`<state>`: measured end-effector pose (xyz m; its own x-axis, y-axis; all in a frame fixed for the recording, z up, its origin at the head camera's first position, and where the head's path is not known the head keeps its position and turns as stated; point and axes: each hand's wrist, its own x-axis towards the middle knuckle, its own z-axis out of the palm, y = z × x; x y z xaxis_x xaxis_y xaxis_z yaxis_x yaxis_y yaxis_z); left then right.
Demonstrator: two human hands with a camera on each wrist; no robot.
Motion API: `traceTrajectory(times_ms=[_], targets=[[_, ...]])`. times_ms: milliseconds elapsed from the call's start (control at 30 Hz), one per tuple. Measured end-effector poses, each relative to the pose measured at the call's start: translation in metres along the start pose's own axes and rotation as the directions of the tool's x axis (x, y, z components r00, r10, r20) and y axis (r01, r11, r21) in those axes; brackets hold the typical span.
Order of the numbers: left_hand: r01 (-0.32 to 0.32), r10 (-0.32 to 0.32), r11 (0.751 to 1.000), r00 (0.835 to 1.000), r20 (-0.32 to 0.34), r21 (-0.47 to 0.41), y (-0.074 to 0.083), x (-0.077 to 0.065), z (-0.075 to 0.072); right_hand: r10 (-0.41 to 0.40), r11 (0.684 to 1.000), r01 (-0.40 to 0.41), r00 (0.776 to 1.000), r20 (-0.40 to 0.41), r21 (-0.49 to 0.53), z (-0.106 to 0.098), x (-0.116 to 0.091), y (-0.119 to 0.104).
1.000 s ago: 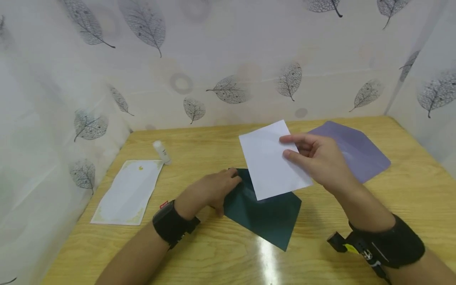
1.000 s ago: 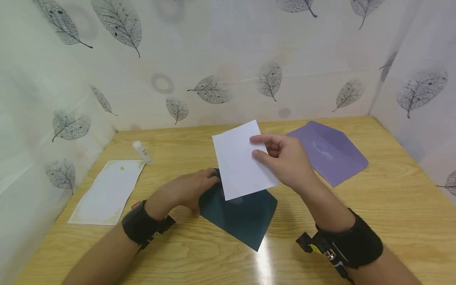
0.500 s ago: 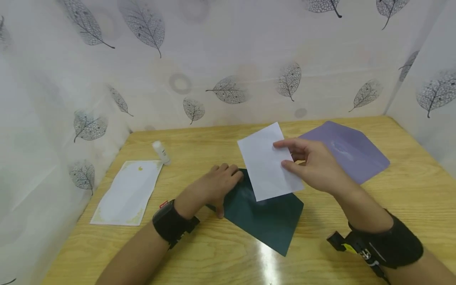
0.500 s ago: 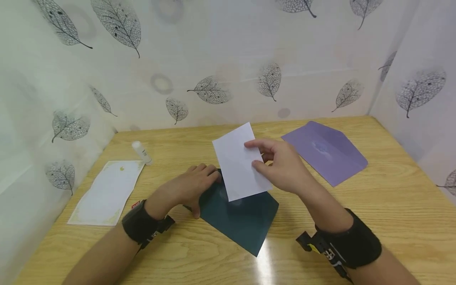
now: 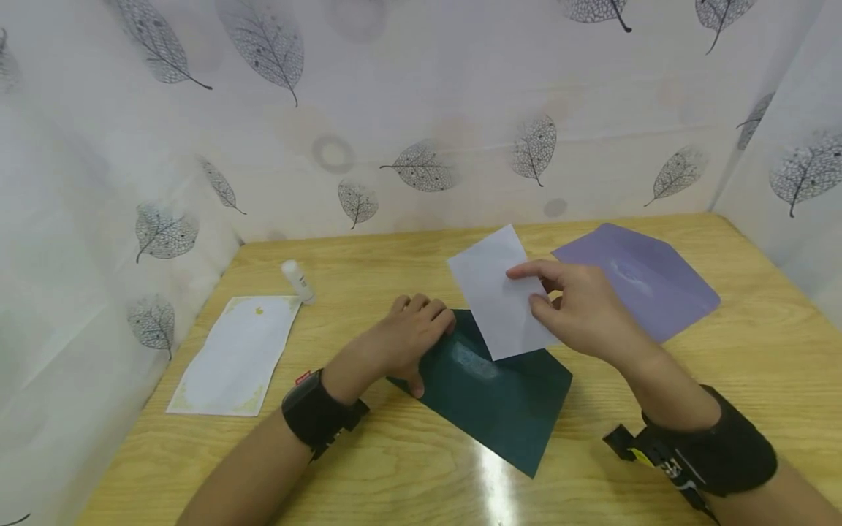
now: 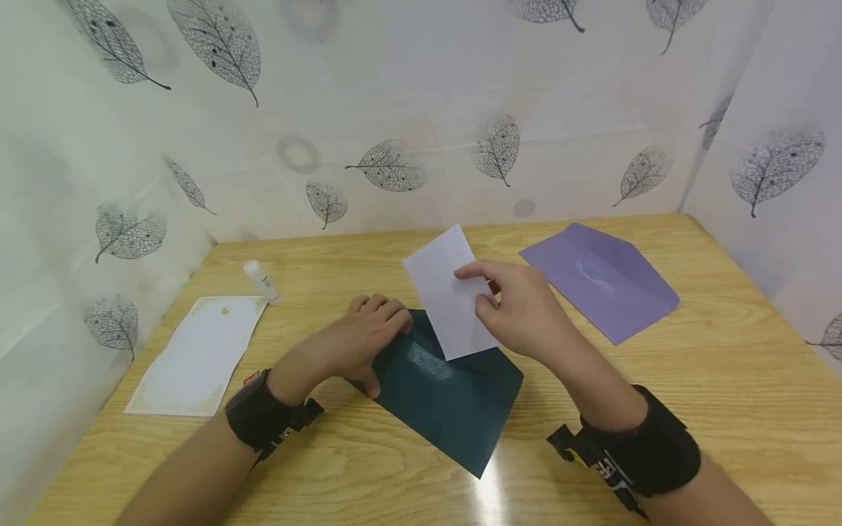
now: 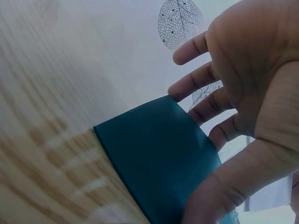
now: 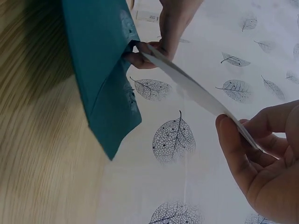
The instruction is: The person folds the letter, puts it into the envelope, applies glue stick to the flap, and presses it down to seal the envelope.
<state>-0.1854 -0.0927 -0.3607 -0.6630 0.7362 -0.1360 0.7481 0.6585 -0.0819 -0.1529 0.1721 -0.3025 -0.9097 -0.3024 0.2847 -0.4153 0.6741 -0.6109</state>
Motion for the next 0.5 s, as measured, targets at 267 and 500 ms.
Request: traceTrajectory(times_ms=[267, 500], targets=[[-0.013, 0.01, 1.0, 0.994, -0.113, -0.021, 0.0004, 0.0028, 0.0, 0.02, 0.997, -0.016, 0.999, 0.047, -0.069, 0.0011, 0.0005, -0.0007], [0.002, -0.006, 1.0, 0.983, -0.186, -0.022, 0.0013, 0.0024, -0.0008, 0.023, 0.997, -0.016, 0.995, 0.095, -0.072, 0.0017, 0.0, -0.0009]])
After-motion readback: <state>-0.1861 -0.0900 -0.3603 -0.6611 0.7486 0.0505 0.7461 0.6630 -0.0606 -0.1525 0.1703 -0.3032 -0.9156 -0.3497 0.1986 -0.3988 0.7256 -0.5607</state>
